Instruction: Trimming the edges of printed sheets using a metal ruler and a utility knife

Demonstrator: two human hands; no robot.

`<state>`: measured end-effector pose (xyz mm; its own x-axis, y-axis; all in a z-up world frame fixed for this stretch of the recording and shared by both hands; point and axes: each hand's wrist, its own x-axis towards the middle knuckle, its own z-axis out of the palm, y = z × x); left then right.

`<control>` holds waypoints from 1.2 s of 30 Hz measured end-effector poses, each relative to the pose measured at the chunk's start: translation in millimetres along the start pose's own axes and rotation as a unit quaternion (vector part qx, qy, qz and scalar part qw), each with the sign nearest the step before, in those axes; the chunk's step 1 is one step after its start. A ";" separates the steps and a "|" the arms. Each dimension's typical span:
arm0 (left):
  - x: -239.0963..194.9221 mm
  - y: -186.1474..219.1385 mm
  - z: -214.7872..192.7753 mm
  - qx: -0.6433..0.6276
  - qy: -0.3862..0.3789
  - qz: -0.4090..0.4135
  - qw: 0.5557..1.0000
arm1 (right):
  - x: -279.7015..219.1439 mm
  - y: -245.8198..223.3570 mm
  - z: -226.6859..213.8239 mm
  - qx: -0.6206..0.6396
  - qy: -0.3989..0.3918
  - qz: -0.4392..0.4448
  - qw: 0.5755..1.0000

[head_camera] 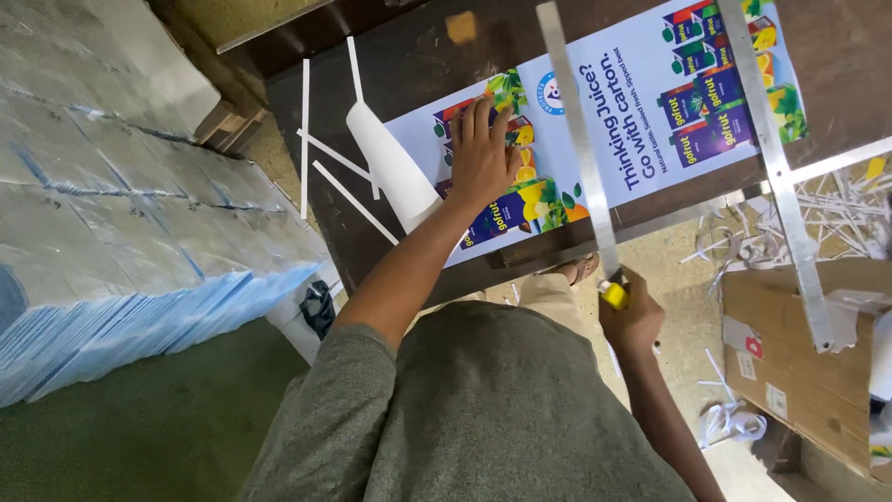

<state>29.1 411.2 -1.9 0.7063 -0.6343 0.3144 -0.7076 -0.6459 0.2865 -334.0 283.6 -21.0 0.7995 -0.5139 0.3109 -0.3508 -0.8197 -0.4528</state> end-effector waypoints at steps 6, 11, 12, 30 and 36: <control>3.5 -4.2 2.4 0.023 -0.011 0.001 1.000 | -3.6 -2.3 22.7 -0.016 -0.019 0.000 1.000; -1.3 -5.9 7.2 -0.051 0.002 -0.006 0.999 | 4.1 4.9 48.4 -0.067 -0.104 -0.001 0.992; 1.8 -5.2 6.9 -0.051 0.000 -0.008 0.999 | 10.0 0.1 46.8 -0.067 -0.107 -0.001 0.992; 8.0 -10.5 5.2 -0.021 -0.072 0.026 0.997 | 77.8 -30.9 10.8 0.252 -0.262 0.372 0.854; 7.2 -10.1 3.4 0.011 -0.091 0.026 0.995 | 92.2 -41.8 20.6 0.252 -0.206 0.448 0.833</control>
<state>41.4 411.7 -5.6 0.6621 -0.7323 0.1591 -0.7442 -0.6177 0.2541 -235.6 275.7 9.3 0.4635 -0.6470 -0.6055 -0.7295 0.1092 -0.6752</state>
